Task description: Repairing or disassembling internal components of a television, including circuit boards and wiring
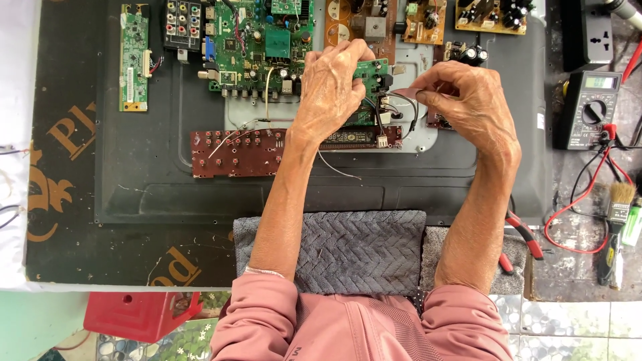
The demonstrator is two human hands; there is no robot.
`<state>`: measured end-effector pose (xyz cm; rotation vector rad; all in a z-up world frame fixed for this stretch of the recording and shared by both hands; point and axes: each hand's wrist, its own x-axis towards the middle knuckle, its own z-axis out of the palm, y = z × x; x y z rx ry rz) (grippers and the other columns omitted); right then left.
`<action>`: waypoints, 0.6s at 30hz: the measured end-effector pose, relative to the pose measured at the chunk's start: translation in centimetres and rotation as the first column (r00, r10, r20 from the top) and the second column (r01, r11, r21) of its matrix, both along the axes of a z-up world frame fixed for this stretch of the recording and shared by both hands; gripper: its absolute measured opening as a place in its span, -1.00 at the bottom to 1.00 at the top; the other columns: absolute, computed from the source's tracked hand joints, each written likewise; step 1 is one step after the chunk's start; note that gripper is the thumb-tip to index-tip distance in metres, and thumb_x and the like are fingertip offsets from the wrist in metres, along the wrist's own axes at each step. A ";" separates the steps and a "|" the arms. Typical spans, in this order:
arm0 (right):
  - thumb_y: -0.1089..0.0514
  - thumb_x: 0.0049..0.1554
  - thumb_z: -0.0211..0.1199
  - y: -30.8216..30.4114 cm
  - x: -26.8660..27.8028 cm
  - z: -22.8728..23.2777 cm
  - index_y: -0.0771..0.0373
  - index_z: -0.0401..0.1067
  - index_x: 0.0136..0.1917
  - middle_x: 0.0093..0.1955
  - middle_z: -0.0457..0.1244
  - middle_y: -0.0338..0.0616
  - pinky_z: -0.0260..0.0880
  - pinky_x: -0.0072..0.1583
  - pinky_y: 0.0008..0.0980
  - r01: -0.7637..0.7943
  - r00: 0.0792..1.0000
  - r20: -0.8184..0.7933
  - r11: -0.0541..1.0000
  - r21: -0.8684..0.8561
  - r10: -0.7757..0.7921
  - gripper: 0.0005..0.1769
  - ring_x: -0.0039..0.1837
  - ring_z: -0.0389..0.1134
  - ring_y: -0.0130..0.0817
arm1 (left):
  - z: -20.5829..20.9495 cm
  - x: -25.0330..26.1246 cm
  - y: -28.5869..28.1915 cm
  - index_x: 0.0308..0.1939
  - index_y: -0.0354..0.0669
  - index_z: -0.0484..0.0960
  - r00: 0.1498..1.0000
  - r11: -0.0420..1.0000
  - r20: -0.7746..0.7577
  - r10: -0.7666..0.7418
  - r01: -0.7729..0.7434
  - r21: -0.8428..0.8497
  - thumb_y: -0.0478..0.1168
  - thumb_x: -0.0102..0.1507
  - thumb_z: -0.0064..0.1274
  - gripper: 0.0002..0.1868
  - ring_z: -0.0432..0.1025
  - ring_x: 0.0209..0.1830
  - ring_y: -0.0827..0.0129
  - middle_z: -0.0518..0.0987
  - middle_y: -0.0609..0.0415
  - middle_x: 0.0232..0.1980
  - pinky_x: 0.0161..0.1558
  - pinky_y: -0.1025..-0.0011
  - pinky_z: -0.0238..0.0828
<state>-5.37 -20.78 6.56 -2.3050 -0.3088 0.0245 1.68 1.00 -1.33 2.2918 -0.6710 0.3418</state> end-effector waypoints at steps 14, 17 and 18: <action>0.32 0.26 0.28 0.8 0.2 0.0 0.24 0.57 0.15 -0.37 0.13 -0.27 0.41 -0.19 -0.51 0.047 0.991 -0.122 0.998 -0.048 -0.052 -0.81 -0.32 0.15 -0.53 | 0.6 -0.2 0.2 -0.05 -0.08 0.52 0.999 0.999 -0.042 -0.028 0.026 -0.041 -0.46 0.07 0.06 -0.62 0.48 -0.19 0.21 0.64 0.10 -0.13 0.00 0.15 0.16; 0.30 0.25 0.26 0.9 0.1 0.3 0.24 0.58 0.14 -0.37 0.24 -0.23 0.35 -0.17 -0.49 0.045 0.992 -0.118 0.996 -0.075 -0.053 -0.81 -0.31 0.22 -0.53 | 0.5 -0.2 0.3 -0.05 -0.09 0.52 0.999 0.998 -0.036 -0.036 0.034 -0.049 -0.47 0.06 0.07 -0.60 0.48 -0.18 0.22 0.63 0.10 -0.14 0.00 0.16 0.16; 0.30 0.23 0.23 0.9 0.0 0.4 0.24 0.58 0.12 -0.41 0.24 -0.24 0.31 -0.18 -0.50 0.046 0.992 -0.116 0.995 -0.085 -0.055 -0.79 -0.32 0.20 -0.55 | 0.5 -0.2 0.3 -0.04 -0.08 0.52 0.999 0.998 -0.026 -0.040 0.038 -0.055 -0.47 0.06 0.08 -0.60 0.49 -0.16 0.21 0.62 0.11 -0.13 0.00 0.15 0.16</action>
